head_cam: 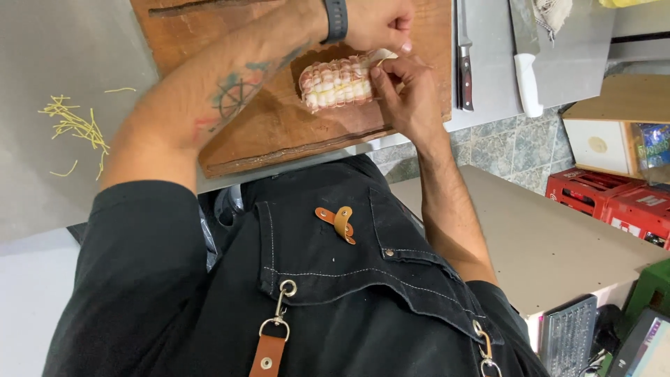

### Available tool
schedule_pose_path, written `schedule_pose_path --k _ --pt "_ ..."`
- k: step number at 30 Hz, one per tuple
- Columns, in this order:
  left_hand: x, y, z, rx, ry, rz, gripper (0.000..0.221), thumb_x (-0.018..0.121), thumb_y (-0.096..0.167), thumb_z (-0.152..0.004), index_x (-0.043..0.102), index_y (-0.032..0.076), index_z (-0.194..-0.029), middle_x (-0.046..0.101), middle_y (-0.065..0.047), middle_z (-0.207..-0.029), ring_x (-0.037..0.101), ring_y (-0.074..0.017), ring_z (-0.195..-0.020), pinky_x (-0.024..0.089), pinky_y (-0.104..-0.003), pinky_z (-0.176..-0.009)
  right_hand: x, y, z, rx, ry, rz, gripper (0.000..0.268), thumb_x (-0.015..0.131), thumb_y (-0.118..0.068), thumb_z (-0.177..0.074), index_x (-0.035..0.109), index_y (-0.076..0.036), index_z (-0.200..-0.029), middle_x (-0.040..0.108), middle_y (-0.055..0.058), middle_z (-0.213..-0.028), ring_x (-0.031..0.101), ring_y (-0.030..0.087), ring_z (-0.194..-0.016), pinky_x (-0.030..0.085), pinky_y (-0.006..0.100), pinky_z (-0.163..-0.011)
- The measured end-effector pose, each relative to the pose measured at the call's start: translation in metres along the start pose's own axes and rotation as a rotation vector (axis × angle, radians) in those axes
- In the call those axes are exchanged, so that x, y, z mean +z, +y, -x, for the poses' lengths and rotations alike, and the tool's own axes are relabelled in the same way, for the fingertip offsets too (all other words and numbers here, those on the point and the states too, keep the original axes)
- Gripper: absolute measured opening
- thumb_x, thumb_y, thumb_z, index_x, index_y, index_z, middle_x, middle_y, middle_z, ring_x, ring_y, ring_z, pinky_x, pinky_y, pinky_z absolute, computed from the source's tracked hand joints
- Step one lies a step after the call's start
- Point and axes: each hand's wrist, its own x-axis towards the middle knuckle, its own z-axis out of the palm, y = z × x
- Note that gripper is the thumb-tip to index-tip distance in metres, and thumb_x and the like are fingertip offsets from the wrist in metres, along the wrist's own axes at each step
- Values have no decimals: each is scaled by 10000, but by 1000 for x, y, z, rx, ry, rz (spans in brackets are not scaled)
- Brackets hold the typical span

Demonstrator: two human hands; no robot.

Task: Tying a piece of meat with kitchen twine on a wooden cutting board.

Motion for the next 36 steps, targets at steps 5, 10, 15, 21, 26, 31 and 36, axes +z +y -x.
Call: schedule_pose_path --k 5,10,15,21,26,31,36 --pt "-10 7 17 -24 -110 -14 321 669 397 -1195 555 206 -963 524 54 -775 443 -138 -658 369 -369 -594 -1 10 -1 76 -61 -54 226 658 -148 -1171 738 -43 -988 742 62 -847 591 150 -688 449 313 -579" --pt "-9 -11 16 -1 -3 22 338 690 323 -1178 494 205 -929 529 54 -745 441 -128 -645 382 -370 -588 -5 8 -6 105 -65 -44 175 725 -167 -1135 819 -20 -1156 826 66 -956 604 112 -700 479 291 -600" --pt "21 6 18 -31 367 -82 460 664 229 -1193 511 209 -759 574 156 -681 269 -56 -489 206 -322 -453 -5 11 -9 140 -83 -208 186 683 -86 -1169 761 -50 -1004 781 61 -949 706 130 -765 586 253 -642" --pt "18 44 116 238 603 -419 372 722 342 -1135 799 126 -842 615 -57 -802 569 -263 -771 452 -453 -663 -6 8 -8 231 -65 -259 166 715 -171 -1140 797 -40 -1079 773 24 -910 653 92 -766 528 257 -625" --pt "42 28 122 237 666 -447 75 797 170 -1063 831 111 -1030 615 -52 -924 537 -278 -840 451 -436 -690 -9 2 -10 283 -92 -277 165 682 -133 -1157 787 -70 -1047 768 1 -930 649 77 -765 551 234 -680" --pt "45 42 123 258 690 -348 190 733 140 -1050 792 119 -871 572 -48 -871 506 -261 -805 422 -427 -674 -10 8 -12 296 -83 -345 111 703 -109 -1133 788 -43 -1105 805 37 -974 750 106 -787 655 240 -703" --pt "42 45 108 -58 570 -415 239 767 360 -893 820 254 -686 608 -57 -727 523 -296 -741 418 -493 -650 -11 4 -10 320 -89 -303 138 707 -177 -1140 797 -95 -1075 804 -9 -961 694 56 -797 560 222 -685"
